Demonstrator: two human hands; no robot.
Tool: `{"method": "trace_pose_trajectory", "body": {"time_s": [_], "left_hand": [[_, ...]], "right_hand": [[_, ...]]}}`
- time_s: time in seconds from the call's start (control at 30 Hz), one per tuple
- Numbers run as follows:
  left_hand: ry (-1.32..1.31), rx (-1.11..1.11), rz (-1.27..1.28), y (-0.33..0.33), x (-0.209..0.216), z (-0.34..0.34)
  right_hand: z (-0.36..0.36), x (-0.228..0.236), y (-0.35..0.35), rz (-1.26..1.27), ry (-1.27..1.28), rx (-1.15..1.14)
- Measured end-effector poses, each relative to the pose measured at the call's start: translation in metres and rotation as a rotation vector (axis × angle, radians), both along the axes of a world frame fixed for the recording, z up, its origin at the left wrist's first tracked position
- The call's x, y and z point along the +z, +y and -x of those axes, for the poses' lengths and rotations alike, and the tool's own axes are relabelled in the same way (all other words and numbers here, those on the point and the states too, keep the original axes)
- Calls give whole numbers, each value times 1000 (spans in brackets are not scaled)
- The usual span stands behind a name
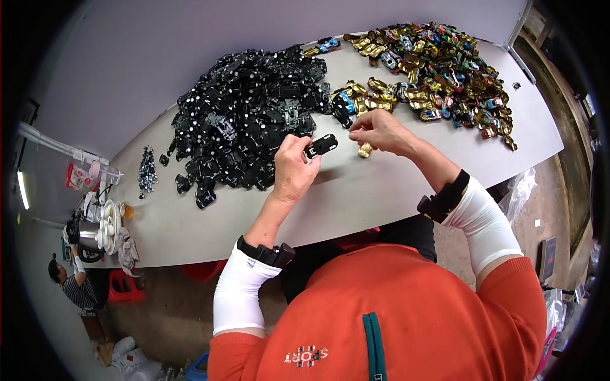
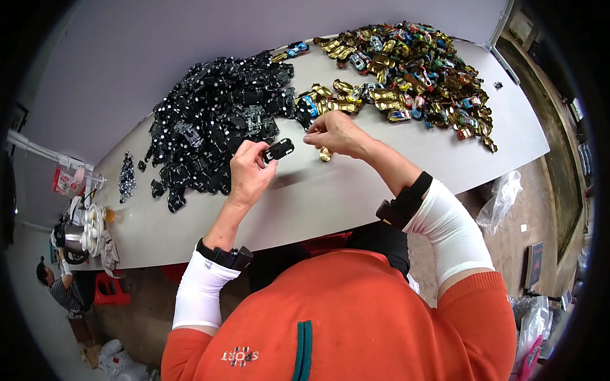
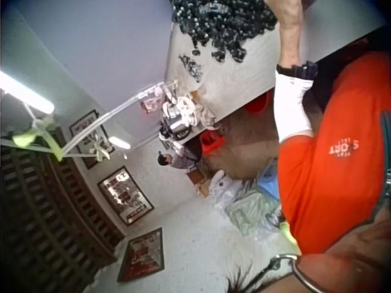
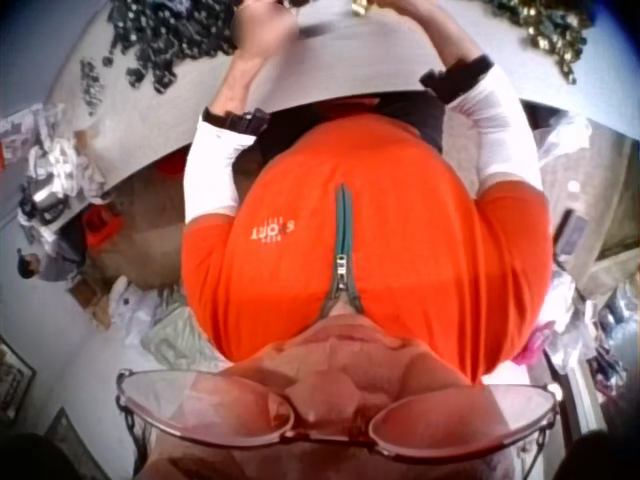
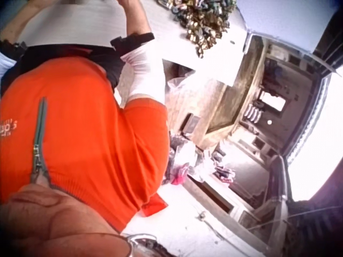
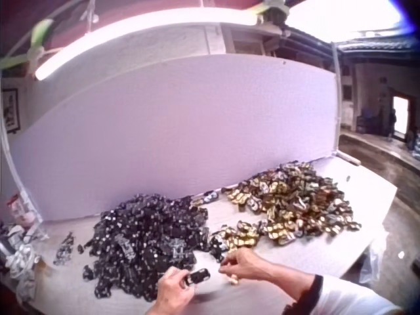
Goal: The person assembles small toy cars by hand at a table. They pick up a black car chassis and a colored car body, then press the two parts together to form a complete toy car. The person repeats this process with multiple units, placing the finished cars into a pile on the table.
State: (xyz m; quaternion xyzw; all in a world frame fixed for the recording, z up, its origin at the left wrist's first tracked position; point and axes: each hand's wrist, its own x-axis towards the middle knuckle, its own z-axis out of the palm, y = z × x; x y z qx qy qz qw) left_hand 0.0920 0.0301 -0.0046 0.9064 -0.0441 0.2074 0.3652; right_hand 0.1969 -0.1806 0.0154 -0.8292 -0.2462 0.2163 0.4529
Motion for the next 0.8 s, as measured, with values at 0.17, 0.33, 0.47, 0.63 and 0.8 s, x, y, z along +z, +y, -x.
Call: {"method": "trace_pose_trajectory", "body": {"time_s": [0.17, 0.33, 0.47, 0.63, 0.8], "left_hand": [[-221, -87, 164, -8, 4, 15], [34, -151, 1020, 0, 6, 18], [373, -443, 1487, 11, 4, 22], [657, -752, 1719, 17, 8, 47], [863, -778, 1710, 12, 6, 69]], "right_hand": [[31, 11, 24, -411, 697, -29], [48, 14, 34, -538, 369, 17], [50, 17, 35, -571, 308, 44], [44, 25, 24, -523, 364, 267], [57, 25, 28, -422, 249, 527]]}}
